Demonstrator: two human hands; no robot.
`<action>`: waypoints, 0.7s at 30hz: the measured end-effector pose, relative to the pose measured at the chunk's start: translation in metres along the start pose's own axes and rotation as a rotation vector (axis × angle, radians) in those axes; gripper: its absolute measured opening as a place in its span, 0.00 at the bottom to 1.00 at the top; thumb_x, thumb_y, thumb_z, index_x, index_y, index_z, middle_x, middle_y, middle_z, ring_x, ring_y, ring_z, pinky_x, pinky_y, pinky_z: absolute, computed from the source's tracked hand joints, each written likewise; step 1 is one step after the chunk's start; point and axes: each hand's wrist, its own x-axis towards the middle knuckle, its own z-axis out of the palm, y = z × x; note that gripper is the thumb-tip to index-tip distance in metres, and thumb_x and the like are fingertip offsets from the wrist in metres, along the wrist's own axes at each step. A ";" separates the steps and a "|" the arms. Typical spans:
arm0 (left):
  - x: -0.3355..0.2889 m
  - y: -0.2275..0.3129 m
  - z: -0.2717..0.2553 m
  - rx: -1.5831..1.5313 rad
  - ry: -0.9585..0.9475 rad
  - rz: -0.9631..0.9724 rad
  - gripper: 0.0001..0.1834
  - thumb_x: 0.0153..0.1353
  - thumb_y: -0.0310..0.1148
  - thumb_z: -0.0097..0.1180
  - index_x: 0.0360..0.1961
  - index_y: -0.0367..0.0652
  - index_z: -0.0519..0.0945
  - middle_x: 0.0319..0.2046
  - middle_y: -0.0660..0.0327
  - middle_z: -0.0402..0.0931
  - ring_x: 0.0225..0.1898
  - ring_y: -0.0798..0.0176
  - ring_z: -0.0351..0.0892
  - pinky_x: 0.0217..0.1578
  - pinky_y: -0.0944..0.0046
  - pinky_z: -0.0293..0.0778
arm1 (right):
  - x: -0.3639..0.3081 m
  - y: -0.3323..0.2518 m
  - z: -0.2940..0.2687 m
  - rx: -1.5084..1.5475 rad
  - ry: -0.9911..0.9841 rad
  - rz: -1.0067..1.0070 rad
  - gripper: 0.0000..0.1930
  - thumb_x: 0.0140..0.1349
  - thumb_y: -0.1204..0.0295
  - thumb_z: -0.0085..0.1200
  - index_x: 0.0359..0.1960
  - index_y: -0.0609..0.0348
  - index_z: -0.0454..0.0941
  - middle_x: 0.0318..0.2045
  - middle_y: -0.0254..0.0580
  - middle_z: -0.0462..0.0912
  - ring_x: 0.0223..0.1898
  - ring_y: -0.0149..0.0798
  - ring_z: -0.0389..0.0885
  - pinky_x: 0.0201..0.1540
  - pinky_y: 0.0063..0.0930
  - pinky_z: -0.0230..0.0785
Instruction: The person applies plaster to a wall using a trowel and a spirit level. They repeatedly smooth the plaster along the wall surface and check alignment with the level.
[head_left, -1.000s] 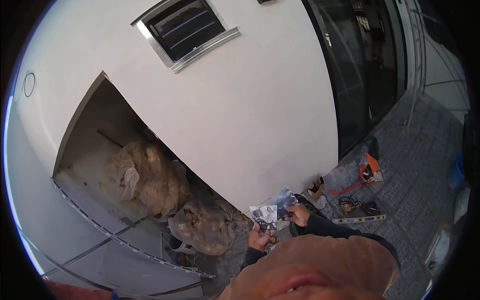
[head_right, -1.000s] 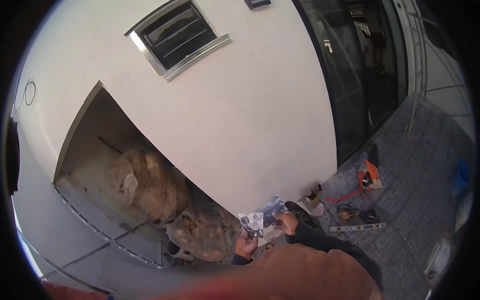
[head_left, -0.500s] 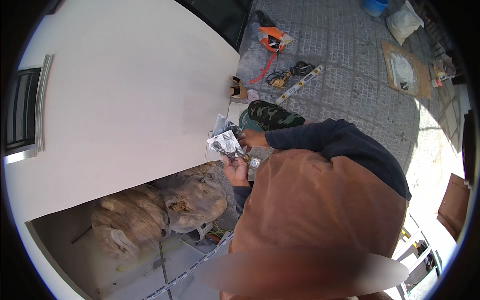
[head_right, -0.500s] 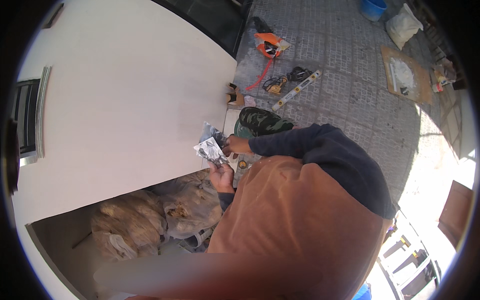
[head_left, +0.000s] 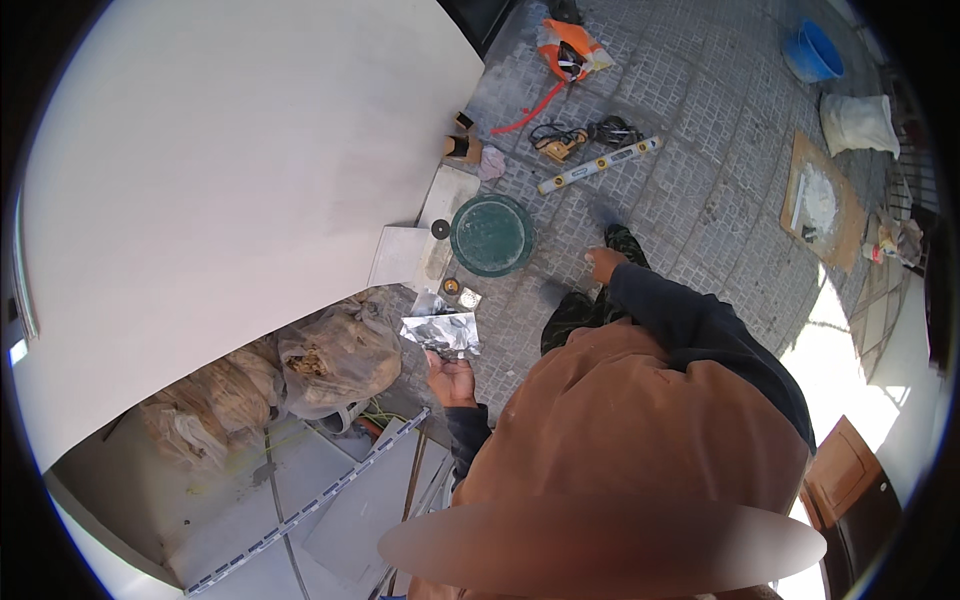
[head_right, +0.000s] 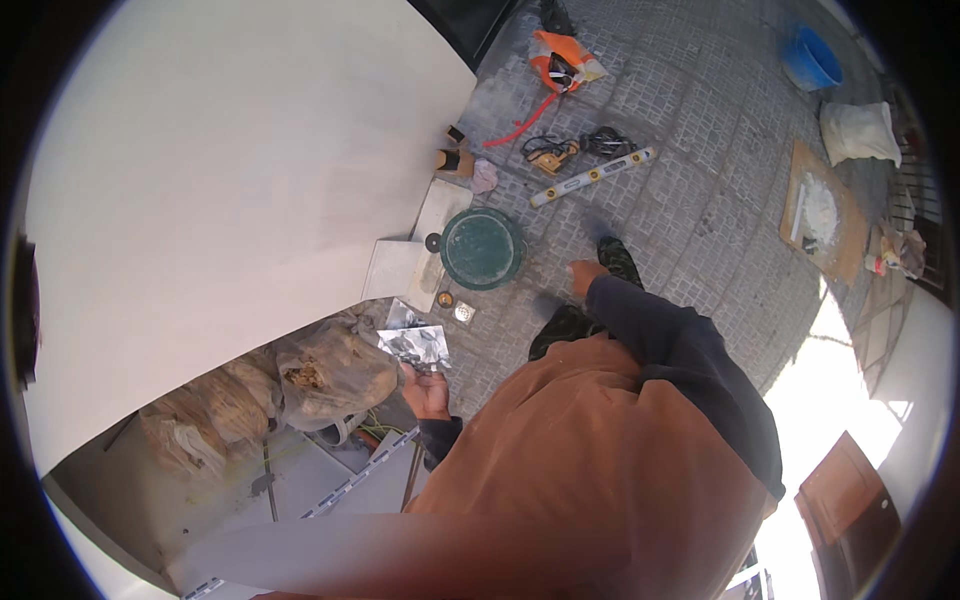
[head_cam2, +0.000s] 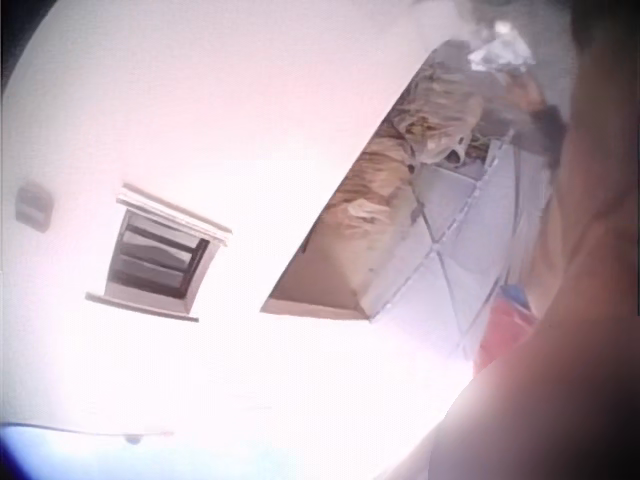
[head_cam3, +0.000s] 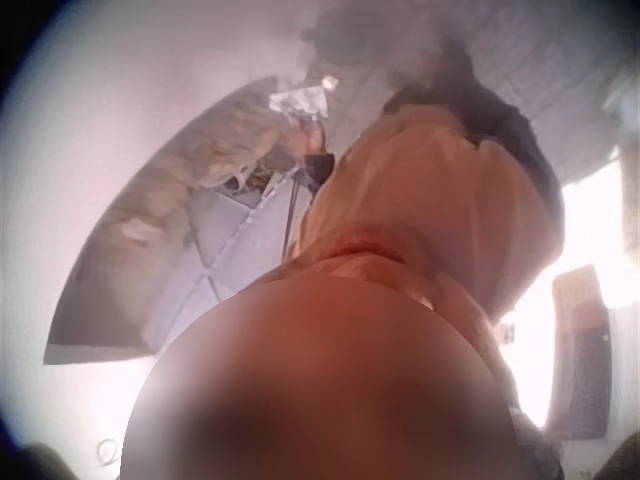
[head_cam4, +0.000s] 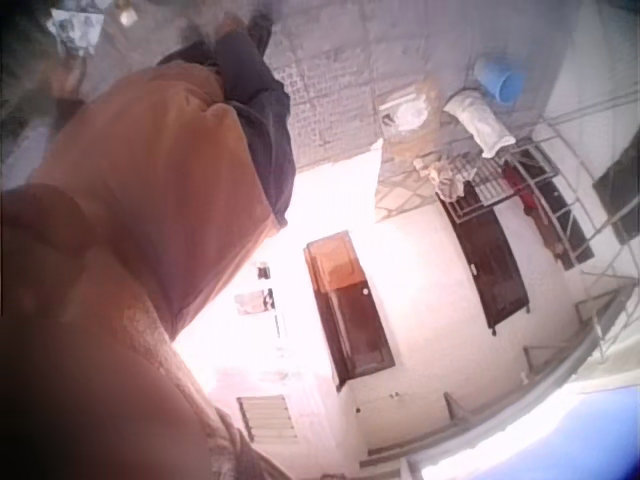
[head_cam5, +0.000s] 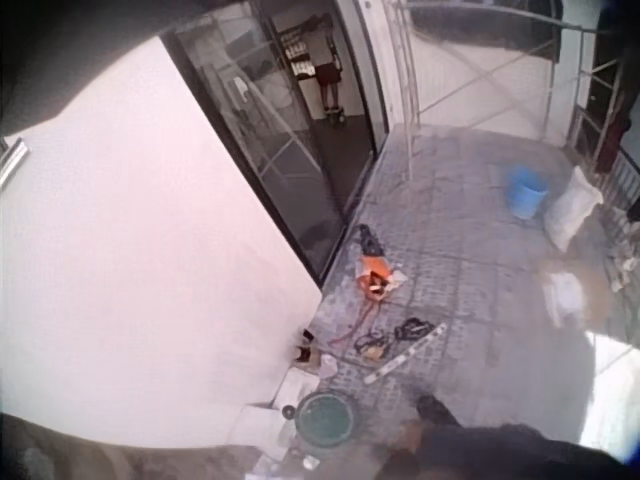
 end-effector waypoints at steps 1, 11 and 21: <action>0.004 -0.005 -0.001 -0.007 0.025 -0.046 0.20 0.72 0.38 0.48 0.60 0.39 0.72 0.59 0.55 0.75 0.60 0.51 0.73 0.62 0.48 0.69 | 0.013 0.013 -0.009 -0.102 -0.065 0.073 0.27 0.70 0.77 0.46 0.70 0.51 0.61 0.62 0.52 0.69 0.55 0.57 0.74 0.55 0.55 0.76; 0.045 -0.166 -0.015 -0.132 0.238 -0.268 0.23 0.72 0.39 0.47 0.64 0.42 0.68 0.64 0.56 0.70 0.64 0.51 0.69 0.65 0.43 0.64 | 0.200 0.183 -0.052 -0.653 -0.160 -0.029 0.25 0.62 0.72 0.55 0.62 0.55 0.70 0.57 0.56 0.74 0.55 0.56 0.76 0.51 0.51 0.74; 0.060 -0.321 -0.025 -0.291 0.466 -0.369 0.25 0.68 0.35 0.54 0.64 0.40 0.67 0.63 0.53 0.70 0.64 0.48 0.70 0.65 0.42 0.66 | 0.432 0.236 -0.067 -0.766 0.250 -0.231 0.17 0.66 0.72 0.49 0.56 0.56 0.74 0.47 0.47 0.77 0.52 0.49 0.77 0.52 0.49 0.71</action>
